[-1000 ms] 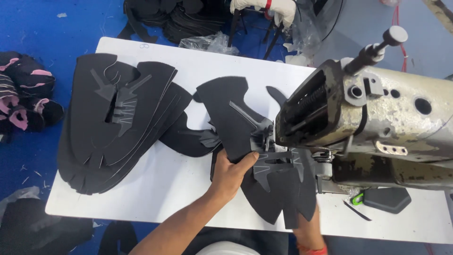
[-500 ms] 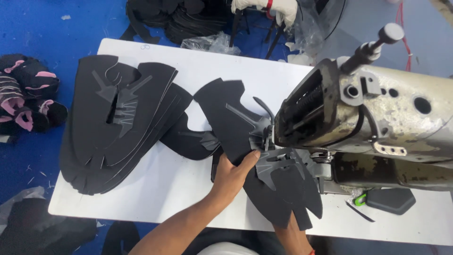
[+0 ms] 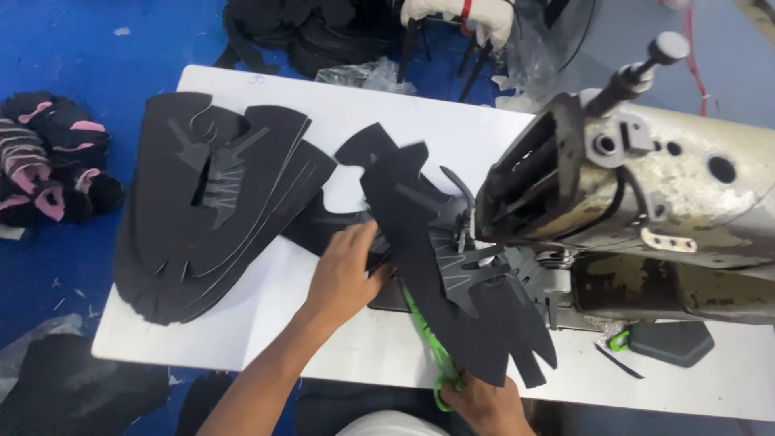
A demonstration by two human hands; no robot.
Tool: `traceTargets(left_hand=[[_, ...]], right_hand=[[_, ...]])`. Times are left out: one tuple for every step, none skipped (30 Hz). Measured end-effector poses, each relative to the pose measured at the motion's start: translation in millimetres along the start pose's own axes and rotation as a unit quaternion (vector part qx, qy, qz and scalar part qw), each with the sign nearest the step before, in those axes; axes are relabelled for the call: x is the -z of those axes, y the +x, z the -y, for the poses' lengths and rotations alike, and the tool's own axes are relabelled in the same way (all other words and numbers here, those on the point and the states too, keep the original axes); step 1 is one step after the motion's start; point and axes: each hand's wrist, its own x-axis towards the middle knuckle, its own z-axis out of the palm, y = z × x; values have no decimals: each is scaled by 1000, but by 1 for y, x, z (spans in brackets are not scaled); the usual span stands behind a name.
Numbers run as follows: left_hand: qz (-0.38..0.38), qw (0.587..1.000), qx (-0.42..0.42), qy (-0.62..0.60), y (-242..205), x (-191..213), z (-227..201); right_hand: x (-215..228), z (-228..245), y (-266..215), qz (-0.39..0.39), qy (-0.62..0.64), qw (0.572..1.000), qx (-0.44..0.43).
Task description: The person sews black fabric parts using a sewing machine, aligning the pieces under the needle and guiding them through the machine. They trim excess thread with scissors and repeat the process with additional fabric pieces.
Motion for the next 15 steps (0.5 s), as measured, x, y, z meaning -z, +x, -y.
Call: traceTargets(left_hand=[[-1,1000,4,2,-5,-7,7],[27,999,24,-28,-7,-14,16],[55,996,45,-58,-9,-21,24],[52,996,48,-55,-4,-8,14],[81,986,93,-109,0,5,4],[113,970,140,-163,2,17,-7],[112,970,145,-161,0,26,-13],[104,970,138,-170,1,35,-20],[96,970,131,-179,1,43,-27],[94,971,131,-179,1,46,-27],[97,968,134,-190,0,48,-29],[101,965,135,-202,-1,50,-31],[100,965,136,-202,-4,46,-28],[91,965,131,-210,-6,43,-26],[82,964,127,-217,-8,39,-24]], right_hand=[[-27,-31,11,3,-2,1000,3],[-51,-62,26,-10,107,992,69],[-74,-92,43,-23,214,967,133],[-71,-87,44,-21,213,967,137],[-68,-83,45,-8,173,976,130],[-68,-80,43,8,134,984,120],[-63,-68,37,13,133,984,121],[-57,-57,31,16,186,975,122],[-51,-46,25,18,237,964,122],[-37,-30,21,19,236,964,124],[-24,-13,17,-159,140,933,291],[-11,2,12,-323,34,838,439],[2,22,4,-323,34,838,439],[16,42,-3,-257,77,900,345],[31,62,-10,-187,118,944,244]])
